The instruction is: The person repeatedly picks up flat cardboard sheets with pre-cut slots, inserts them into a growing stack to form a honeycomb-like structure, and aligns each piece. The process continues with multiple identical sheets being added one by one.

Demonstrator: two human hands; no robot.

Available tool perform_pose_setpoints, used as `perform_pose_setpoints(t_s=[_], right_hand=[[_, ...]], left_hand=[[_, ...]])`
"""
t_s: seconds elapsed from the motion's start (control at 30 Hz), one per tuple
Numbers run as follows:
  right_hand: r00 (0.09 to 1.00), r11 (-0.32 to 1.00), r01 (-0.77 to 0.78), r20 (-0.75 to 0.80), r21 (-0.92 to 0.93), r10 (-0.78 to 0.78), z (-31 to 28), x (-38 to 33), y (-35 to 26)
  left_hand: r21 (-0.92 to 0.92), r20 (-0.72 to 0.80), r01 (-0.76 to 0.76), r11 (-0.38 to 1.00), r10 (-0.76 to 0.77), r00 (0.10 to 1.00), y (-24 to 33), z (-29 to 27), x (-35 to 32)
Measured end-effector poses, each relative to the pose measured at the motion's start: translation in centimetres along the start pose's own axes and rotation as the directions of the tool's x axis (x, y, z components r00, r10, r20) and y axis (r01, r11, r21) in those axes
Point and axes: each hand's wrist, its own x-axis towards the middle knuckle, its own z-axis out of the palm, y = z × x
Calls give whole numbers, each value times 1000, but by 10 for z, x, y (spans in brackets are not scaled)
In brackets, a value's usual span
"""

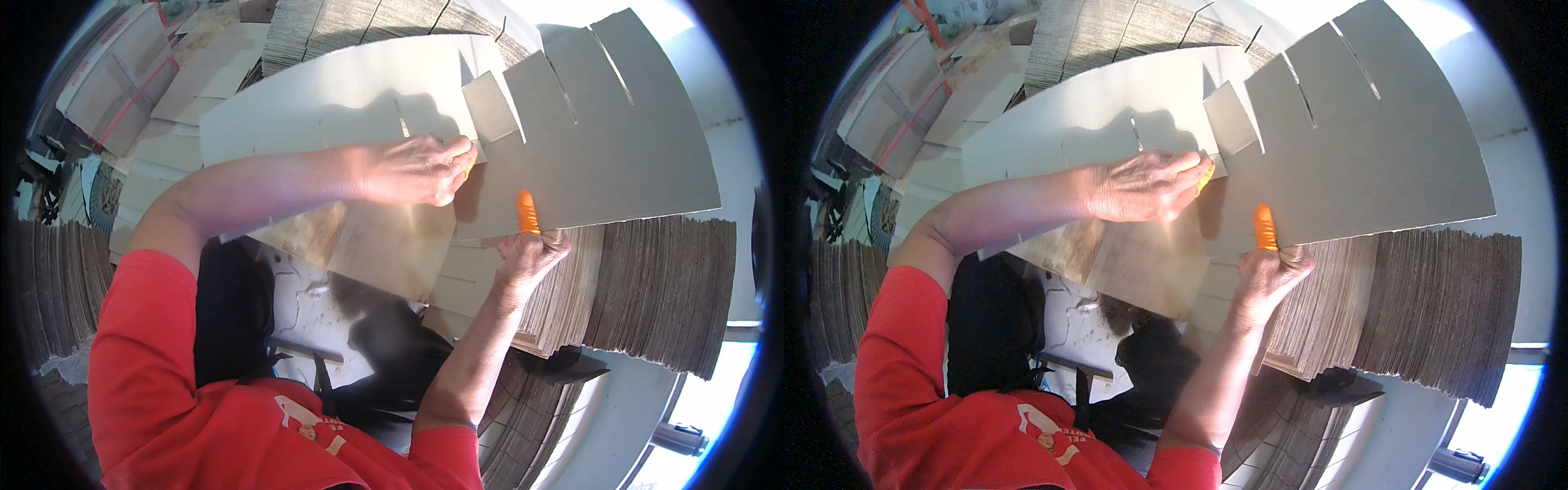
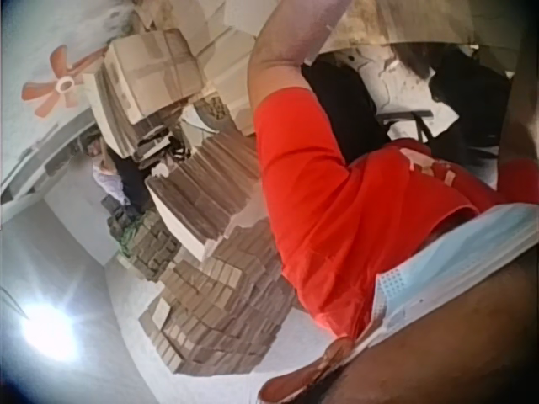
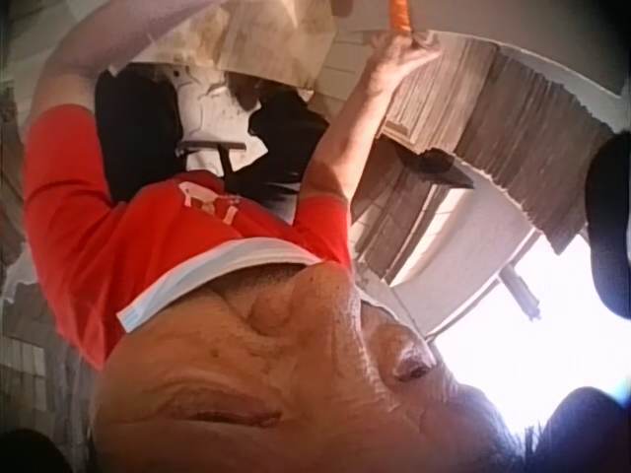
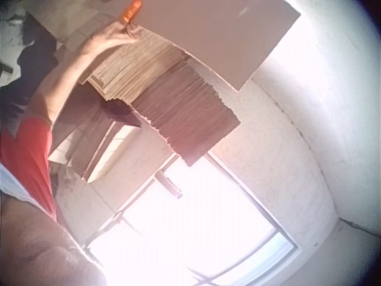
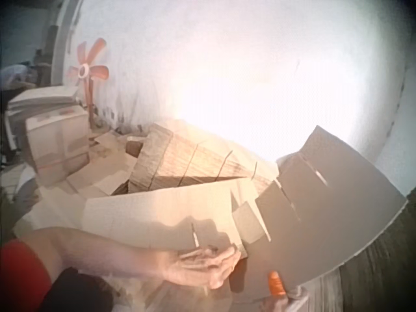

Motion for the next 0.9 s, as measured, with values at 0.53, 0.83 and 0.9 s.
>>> perform_pose_setpoints(t_s=[0.53, 0.83, 0.9], right_hand=[[968, 967, 223, 148, -122, -204, -24, 7, 14], [984, 994, 75, 167, -74, -62, -17, 6, -7], [982, 988, 117, 163, -102, -100, -21, 8, 7]], left_hand=[[6, -53, -58, 998, 58, 997, -2, 10, -21], [116, -86, -61, 991, 71, 994, 5, 8, -24], [219, -91, -181, 959, 205, 975, 19, 3, -21]])
